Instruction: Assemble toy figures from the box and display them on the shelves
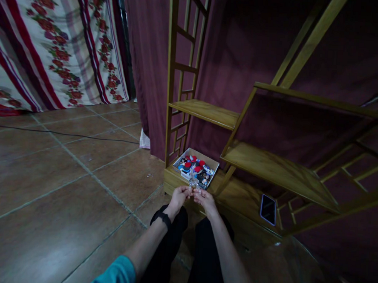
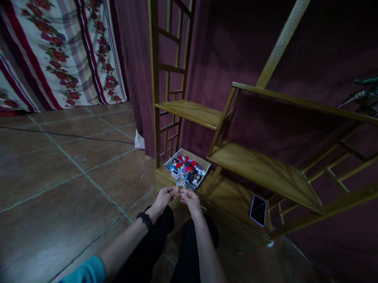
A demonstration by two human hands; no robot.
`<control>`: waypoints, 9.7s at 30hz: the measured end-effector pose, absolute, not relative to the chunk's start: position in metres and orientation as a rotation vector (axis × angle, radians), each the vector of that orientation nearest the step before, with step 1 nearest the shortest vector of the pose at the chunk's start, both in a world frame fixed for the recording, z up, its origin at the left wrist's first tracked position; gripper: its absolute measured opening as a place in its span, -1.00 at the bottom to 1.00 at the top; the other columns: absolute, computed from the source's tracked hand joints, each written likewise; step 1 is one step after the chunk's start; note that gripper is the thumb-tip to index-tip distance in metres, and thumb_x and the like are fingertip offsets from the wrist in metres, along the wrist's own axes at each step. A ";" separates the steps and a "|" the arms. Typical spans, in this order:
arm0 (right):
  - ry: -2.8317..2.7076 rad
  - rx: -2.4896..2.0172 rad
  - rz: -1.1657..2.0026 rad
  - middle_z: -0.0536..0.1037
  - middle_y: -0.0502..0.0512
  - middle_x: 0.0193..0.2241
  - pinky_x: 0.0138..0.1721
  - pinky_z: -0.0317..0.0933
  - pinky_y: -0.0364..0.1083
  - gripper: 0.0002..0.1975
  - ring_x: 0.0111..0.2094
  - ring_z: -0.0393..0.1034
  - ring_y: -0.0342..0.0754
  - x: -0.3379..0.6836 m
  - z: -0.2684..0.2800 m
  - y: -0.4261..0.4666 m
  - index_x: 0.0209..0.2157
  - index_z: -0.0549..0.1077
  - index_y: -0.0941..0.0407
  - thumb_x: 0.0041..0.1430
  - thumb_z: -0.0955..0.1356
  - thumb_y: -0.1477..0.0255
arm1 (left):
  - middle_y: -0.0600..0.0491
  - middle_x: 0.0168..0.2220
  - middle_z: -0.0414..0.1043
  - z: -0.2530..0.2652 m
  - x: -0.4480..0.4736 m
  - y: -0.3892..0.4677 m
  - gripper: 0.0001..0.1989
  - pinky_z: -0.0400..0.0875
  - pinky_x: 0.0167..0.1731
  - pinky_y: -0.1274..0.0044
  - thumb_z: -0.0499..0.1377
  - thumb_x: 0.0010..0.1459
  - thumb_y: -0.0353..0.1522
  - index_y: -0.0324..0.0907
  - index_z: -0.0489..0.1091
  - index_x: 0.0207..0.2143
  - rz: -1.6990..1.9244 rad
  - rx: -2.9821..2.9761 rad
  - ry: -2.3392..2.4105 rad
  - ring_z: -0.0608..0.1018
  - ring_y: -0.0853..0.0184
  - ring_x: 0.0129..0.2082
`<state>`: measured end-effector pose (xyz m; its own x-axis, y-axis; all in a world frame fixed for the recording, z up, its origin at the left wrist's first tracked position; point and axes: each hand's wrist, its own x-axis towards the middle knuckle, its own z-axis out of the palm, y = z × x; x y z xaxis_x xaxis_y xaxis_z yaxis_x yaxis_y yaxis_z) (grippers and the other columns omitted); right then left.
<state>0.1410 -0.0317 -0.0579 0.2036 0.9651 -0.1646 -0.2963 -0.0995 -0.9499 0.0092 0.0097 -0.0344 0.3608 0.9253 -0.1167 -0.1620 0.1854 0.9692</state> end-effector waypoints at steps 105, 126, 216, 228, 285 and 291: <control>-0.680 -1.035 1.259 0.52 0.07 -0.48 -0.46 0.29 -0.19 -0.66 -0.51 0.36 -0.19 0.142 -0.036 -0.044 -0.30 0.50 0.17 -0.13 0.44 0.27 | 0.08 -0.59 0.38 -0.051 0.011 0.009 -0.70 0.23 -0.57 0.61 0.14 -0.04 -0.19 -0.27 0.43 -0.44 1.086 1.463 1.017 0.36 0.45 -0.62; -0.621 -0.986 1.158 0.40 -0.03 -0.55 -0.50 0.19 -0.20 -0.69 -0.57 0.24 -0.23 0.143 -0.037 -0.044 -0.36 0.43 0.13 -0.06 0.38 0.18 | 0.01 -0.18 0.48 -0.030 0.013 -0.015 -0.74 0.31 -0.19 0.52 0.08 0.07 -0.31 -0.11 0.40 -0.16 0.965 1.839 1.217 0.49 0.31 -0.19; -0.958 -1.316 0.894 0.40 -0.02 -0.61 -0.56 0.18 -0.21 -0.59 -0.61 0.24 -0.19 0.138 -0.050 -0.035 -0.38 0.42 0.14 0.00 0.26 0.07 | 0.07 -0.57 0.40 -0.018 0.010 -0.004 -0.68 0.20 -0.62 0.63 0.16 -0.08 -0.13 -0.24 0.33 -0.49 1.173 1.089 0.894 0.36 0.46 -0.63; -1.135 -1.533 0.691 0.48 -0.04 -0.50 -0.55 0.23 -0.19 -0.74 -0.59 0.31 -0.16 0.141 -0.063 -0.035 -0.23 0.40 0.03 0.07 0.20 0.29 | 0.09 -0.61 0.38 -0.016 0.009 -0.005 -0.69 0.21 -0.60 0.62 0.18 -0.09 -0.15 -0.25 0.36 -0.46 1.146 1.165 0.887 0.37 0.45 -0.64; -0.868 -1.168 1.121 0.51 0.04 -0.50 -0.50 0.24 -0.16 -0.61 -0.54 0.34 -0.14 0.137 -0.048 -0.033 -0.33 0.44 0.14 -0.21 0.42 0.20 | 0.08 -0.67 0.41 -0.029 0.013 0.003 -0.64 0.18 -0.68 0.64 0.32 -0.29 -0.19 -0.24 0.32 -0.52 1.018 1.033 0.843 0.39 0.47 -0.71; -0.803 -1.153 1.134 0.50 0.02 -0.54 -0.50 0.25 -0.16 -0.58 -0.55 0.35 -0.14 0.137 -0.043 -0.035 -0.30 0.43 0.16 -0.22 0.43 0.20 | 0.10 -0.66 0.41 -0.028 0.012 0.001 -0.66 0.20 -0.66 0.63 0.32 -0.27 -0.22 -0.24 0.32 -0.49 1.021 1.044 0.811 0.39 0.47 -0.71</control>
<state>0.1369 -0.0348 -0.0429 0.2699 0.9609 -0.0618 -0.2610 0.0113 -0.9653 0.0115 0.0010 -0.0278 0.3299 0.9419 -0.0632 -0.2749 0.1599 0.9481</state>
